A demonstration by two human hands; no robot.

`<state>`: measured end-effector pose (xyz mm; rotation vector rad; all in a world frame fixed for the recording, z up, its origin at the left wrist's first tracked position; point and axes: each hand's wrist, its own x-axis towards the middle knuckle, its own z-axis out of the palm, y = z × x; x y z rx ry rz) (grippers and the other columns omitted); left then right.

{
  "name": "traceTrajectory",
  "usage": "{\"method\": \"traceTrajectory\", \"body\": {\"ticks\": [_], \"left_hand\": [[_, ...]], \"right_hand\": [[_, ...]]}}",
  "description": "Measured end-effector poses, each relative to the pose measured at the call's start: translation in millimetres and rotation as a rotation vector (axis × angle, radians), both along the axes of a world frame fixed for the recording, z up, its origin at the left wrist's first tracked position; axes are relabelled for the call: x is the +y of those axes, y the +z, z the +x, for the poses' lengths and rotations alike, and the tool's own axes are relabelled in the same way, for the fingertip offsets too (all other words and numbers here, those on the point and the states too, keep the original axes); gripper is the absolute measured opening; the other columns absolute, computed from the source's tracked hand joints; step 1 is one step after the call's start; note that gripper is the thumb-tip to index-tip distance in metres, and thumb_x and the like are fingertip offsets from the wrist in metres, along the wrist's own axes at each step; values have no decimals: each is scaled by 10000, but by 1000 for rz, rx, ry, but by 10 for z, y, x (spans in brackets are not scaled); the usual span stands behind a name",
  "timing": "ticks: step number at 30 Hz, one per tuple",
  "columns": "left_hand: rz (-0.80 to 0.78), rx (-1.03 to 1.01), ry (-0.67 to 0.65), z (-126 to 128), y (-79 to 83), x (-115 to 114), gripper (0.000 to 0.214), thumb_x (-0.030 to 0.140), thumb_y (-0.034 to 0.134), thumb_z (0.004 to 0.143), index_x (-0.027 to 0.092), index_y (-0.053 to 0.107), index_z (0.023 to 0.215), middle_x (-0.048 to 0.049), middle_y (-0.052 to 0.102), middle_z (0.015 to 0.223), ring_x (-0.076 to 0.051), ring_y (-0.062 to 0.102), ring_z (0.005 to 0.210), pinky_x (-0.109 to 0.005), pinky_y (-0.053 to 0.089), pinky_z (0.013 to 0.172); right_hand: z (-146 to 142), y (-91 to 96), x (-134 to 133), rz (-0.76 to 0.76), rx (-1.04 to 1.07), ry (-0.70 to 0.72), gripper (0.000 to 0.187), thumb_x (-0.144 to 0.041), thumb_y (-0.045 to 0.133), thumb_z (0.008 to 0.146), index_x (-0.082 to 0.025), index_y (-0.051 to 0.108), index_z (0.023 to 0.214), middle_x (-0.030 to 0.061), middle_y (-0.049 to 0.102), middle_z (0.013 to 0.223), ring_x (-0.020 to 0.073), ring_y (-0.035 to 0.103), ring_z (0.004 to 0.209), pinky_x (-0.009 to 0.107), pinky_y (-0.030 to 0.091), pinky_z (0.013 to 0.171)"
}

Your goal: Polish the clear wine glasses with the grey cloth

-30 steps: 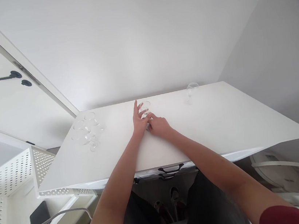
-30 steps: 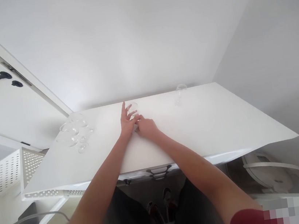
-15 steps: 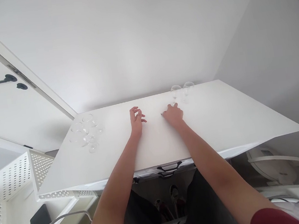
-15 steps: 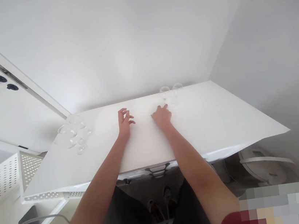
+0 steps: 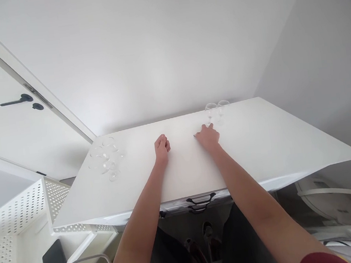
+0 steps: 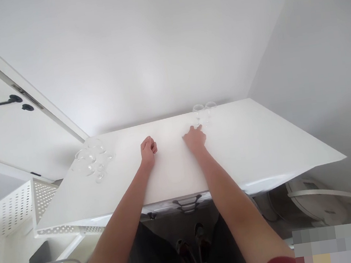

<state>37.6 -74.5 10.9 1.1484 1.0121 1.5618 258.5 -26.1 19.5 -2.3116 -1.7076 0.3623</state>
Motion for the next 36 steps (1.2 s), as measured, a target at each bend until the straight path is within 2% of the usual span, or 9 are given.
{"method": "traceTrajectory", "body": {"ticks": [9, 11, 13, 17, 19, 22, 26, 30, 36], "left_hand": [[-8, 3, -41, -10, -6, 3, 658, 648, 651, 931, 216, 243, 649, 47, 205, 609, -75, 222, 488, -249, 205, 427], [-16, -31, -49, -4, -8, 8, 660, 643, 654, 935, 215, 240, 650, 46, 211, 628, -69, 218, 489, -244, 195, 420], [-31, -94, -49, -21, -3, 19, 644, 621, 659, 945, 212, 258, 652, 46, 221, 641, -62, 222, 485, -234, 190, 409], [-25, -458, -3, -212, 25, 62, 568, 571, 641, 982, 215, 304, 695, 62, 212, 634, -61, 230, 475, -214, 244, 403], [50, -720, 120, -383, 35, 88, 518, 554, 626, 1000, 219, 326, 743, 72, 199, 626, -65, 234, 473, -199, 276, 413], [89, -964, 279, -636, 34, 116, 460, 610, 610, 988, 233, 387, 847, 81, 220, 636, -70, 251, 471, -197, 276, 414], [101, -1087, 375, -855, 24, 123, 449, 697, 558, 969, 266, 457, 1046, 79, 304, 679, -74, 299, 483, -202, 302, 432], [206, -1194, 395, -1017, -8, 116, 483, 711, 530, 977, 284, 471, 1194, 76, 345, 694, -76, 342, 498, -200, 321, 461], [362, -1352, 316, -1234, -134, 198, 417, 652, 527, 1009, 249, 510, 1114, 78, 388, 671, -80, 366, 509, -206, 300, 481]], "right_hand": [[-11, 11, -14, 24, 29, -13, 524, -338, 502, 941, -164, 534, 1435, 252, 305, 1665, 296, 722, 1028, 403, 529, 824], [-31, 3, -49, 92, 40, -34, 528, -312, 505, 932, -172, 520, 1440, 251, 348, 1621, 274, 722, 939, 394, 520, 771], [-58, -15, -88, 186, 49, -12, 475, -283, 475, 944, -185, 542, 1404, 223, 470, 1497, 255, 703, 877, 382, 501, 741], [-95, -79, -111, 288, 101, 305, 300, -251, 463, 949, -252, 654, 1180, 99, 658, 1165, 247, 651, 921, 345, 464, 771], [-95, -112, -87, 282, 131, 425, 243, -248, 499, 926, -264, 674, 1094, 62, 690, 1087, 233, 630, 913, 326, 442, 762], [-82, -145, -41, 273, 156, 430, 206, -253, 530, 905, -264, 684, 1042, 40, 713, 1042, 216, 613, 875, 311, 409, 730], [-67, -153, -16, 272, 172, 420, 187, -260, 546, 888, -268, 688, 1009, 25, 726, 1018, 204, 605, 843, 300, 381, 706], [-65, -147, -23, 270, 181, 422, 182, -255, 549, 876, -266, 691, 990, 18, 731, 1001, 192, 596, 806, 297, 368, 694], [-74, -136, -39, 268, 182, 416, 183, -256, 557, 869, -262, 699, 984, 24, 728, 978, 193, 590, 790, 295, 364, 689]]}}
